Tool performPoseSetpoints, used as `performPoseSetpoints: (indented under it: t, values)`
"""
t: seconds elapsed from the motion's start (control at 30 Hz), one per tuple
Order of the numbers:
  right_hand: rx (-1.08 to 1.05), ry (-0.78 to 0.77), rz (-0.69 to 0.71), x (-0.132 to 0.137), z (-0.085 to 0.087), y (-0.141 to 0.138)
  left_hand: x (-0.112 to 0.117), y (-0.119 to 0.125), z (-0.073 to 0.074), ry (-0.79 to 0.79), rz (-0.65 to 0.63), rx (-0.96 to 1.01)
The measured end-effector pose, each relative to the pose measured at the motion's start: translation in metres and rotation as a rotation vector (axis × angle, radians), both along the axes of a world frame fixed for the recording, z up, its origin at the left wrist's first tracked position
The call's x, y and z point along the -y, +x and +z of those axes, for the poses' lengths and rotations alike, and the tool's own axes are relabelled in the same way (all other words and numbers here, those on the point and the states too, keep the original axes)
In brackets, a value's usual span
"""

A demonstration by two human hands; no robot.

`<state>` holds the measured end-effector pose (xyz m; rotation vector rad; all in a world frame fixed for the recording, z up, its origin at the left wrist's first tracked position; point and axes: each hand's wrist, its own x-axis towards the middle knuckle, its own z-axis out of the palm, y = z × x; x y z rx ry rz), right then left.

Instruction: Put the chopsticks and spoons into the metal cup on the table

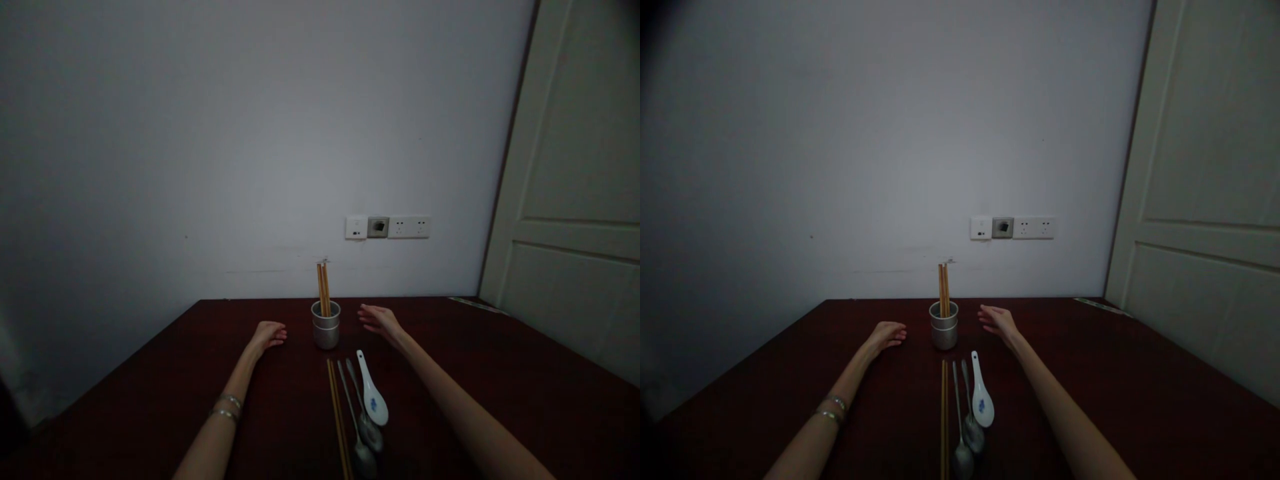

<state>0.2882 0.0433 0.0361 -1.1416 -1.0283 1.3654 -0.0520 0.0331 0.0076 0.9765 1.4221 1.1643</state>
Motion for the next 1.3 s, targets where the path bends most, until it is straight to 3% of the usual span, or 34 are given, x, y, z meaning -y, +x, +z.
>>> performPoseSetpoints:
  t: [0.13,0.27,0.5,0.9,1.2,1.3]
  values:
    - [-0.099,-0.006,-0.072,0.009,-0.025,0.025,0.005,0.004,0.005,0.002,0.012,-0.028]
    - [-0.163,0.055,-0.11,0.016,-0.036,0.034,0.008,0.006,0.007,0.016,0.005,-0.069]
    - [-0.079,0.197,-0.185,0.027,-0.04,0.026,0.001,0.009,0.002,-0.001,0.034,-0.198]
    - [-0.12,0.24,-0.172,0.029,-0.042,0.027,0.005,0.009,0.004,0.026,-0.018,-0.249]
    - [-0.073,0.255,-0.172,0.028,-0.043,0.028,0.032,0.022,0.008,0.092,0.072,-0.27]
    - [-0.067,0.26,-0.165,0.03,-0.041,0.028,0.045,0.034,0.017,0.082,0.017,-0.332]
